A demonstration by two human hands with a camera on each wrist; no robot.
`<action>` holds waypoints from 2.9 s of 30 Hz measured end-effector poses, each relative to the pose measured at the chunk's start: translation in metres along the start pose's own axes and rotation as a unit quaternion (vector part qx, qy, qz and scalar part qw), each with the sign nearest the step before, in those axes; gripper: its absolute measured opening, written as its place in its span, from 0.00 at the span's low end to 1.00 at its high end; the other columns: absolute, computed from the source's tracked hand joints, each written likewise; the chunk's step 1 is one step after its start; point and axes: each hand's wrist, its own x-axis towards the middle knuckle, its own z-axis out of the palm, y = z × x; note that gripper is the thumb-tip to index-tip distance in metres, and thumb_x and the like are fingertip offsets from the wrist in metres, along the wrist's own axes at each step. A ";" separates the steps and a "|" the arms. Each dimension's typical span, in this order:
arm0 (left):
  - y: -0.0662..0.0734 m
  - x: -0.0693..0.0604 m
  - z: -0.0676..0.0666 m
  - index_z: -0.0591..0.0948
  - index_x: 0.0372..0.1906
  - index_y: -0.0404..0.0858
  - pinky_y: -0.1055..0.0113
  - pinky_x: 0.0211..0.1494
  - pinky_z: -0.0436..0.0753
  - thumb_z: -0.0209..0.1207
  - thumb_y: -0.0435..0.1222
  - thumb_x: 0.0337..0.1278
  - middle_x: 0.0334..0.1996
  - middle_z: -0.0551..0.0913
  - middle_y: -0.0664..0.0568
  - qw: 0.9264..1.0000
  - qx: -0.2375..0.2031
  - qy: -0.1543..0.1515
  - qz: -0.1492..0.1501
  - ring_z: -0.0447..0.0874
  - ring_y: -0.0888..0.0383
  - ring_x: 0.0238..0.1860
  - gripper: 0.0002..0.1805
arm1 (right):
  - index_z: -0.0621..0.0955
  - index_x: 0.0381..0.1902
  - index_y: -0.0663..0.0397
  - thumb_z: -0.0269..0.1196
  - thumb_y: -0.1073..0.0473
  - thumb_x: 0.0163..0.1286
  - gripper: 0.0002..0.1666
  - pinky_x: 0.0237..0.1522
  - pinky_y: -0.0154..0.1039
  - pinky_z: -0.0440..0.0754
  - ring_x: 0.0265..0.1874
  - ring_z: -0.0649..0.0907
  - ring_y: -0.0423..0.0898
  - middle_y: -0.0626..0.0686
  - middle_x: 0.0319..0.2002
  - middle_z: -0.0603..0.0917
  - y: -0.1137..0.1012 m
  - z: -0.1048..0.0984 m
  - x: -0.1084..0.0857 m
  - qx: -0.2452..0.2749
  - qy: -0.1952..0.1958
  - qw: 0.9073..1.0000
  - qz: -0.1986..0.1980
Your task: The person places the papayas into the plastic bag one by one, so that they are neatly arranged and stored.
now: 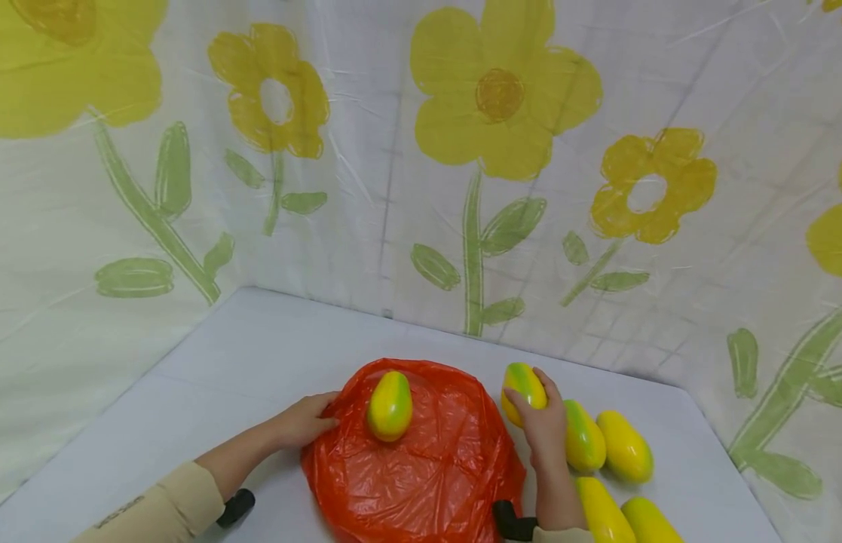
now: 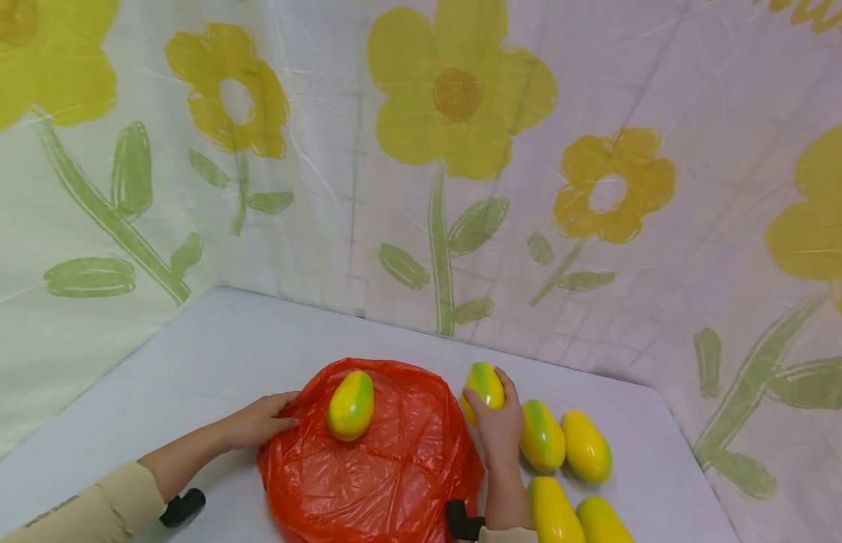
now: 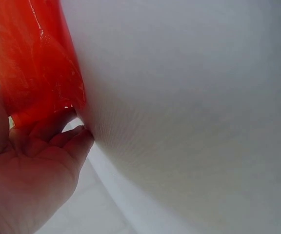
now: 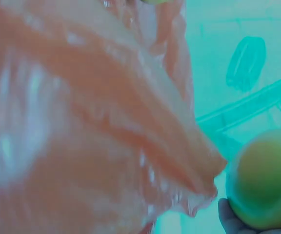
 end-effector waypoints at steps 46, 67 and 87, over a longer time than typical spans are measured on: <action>0.003 -0.002 0.000 0.67 0.64 0.35 0.58 0.46 0.84 0.53 0.30 0.60 0.55 0.77 0.43 1.000 0.010 -0.004 0.010 0.79 0.58 0.41 0.26 | 0.65 0.65 0.40 0.66 0.54 0.56 0.39 0.47 0.48 0.83 0.50 0.74 0.51 0.52 0.57 0.72 -0.016 0.119 -0.029 0.010 -0.096 0.994 -0.042; 0.000 0.000 -0.002 0.68 0.64 0.34 0.52 0.53 0.80 0.51 0.29 0.60 0.57 0.76 0.42 0.999 0.029 -0.010 0.035 0.78 0.54 0.48 0.25 | 0.65 0.65 0.48 0.68 0.54 0.55 0.41 0.48 0.48 0.82 0.49 0.75 0.51 0.55 0.57 0.72 -0.014 0.144 -0.032 0.001 -0.105 0.991 -0.077; -0.001 0.000 -0.003 0.69 0.63 0.35 0.50 0.55 0.78 0.51 0.29 0.61 0.58 0.76 0.42 0.998 0.033 -0.013 0.047 0.77 0.52 0.51 0.24 | 0.55 0.72 0.43 0.67 0.50 0.55 0.50 0.54 0.55 0.78 0.57 0.70 0.55 0.56 0.67 0.61 -0.008 0.142 -0.032 -0.027 -0.135 0.988 -0.075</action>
